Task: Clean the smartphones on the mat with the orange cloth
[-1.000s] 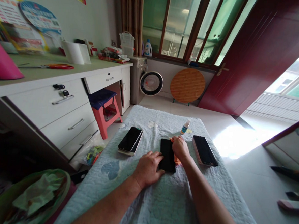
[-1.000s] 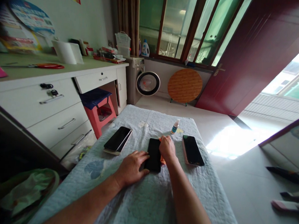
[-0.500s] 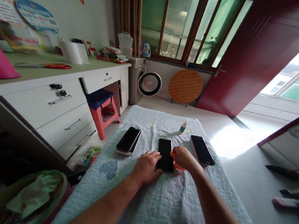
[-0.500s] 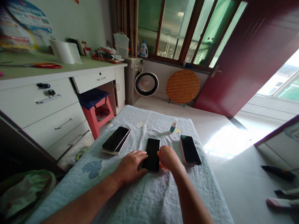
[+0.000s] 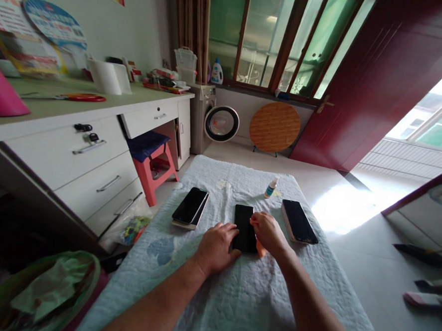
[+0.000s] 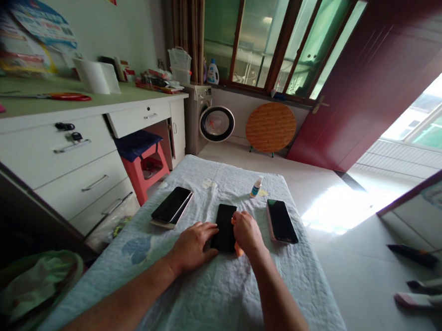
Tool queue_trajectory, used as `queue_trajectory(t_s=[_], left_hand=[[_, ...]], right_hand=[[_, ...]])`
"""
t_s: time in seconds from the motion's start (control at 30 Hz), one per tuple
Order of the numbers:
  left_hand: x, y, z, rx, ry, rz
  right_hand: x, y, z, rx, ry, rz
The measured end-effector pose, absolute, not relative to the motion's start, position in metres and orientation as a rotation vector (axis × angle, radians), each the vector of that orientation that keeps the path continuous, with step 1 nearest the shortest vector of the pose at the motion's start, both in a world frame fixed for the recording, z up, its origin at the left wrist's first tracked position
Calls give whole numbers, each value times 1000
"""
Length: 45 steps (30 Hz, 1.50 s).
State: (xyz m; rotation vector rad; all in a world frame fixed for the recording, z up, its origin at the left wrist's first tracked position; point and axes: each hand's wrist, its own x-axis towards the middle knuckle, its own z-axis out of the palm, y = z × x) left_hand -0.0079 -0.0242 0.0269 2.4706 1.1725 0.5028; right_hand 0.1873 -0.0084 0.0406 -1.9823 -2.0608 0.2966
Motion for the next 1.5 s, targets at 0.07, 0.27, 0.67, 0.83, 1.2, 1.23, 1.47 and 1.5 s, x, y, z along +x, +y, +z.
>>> queue_trajectory(t_s=[0.07, 0.27, 0.67, 0.83, 1.2, 1.23, 1.47, 1.5], left_hand=[[-8, -24, 26, 2473, 1174, 519], [-7, -24, 26, 2478, 1171, 548], [-8, -24, 24, 2463, 1177, 533], [-8, -24, 23, 2464, 1165, 526], [-7, -24, 26, 2454, 1183, 520], [-6, -24, 26, 2452, 1185, 521], [-6, -24, 24, 2458, 1185, 539], [-6, -24, 24, 2460, 1184, 542]], right_hand=[[187, -3, 35, -1977, -1934, 218], [187, 10, 21, -1944, -1762, 153], [197, 3, 31, -2069, -1902, 335], [206, -7, 37, -2009, -1952, 515], [209, -22, 53, -2010, -2062, 838], [210, -23, 54, -2005, -2073, 858], [216, -29, 57, -1881, -2235, 1048], [217, -29, 59, -1864, -2257, 1075]])
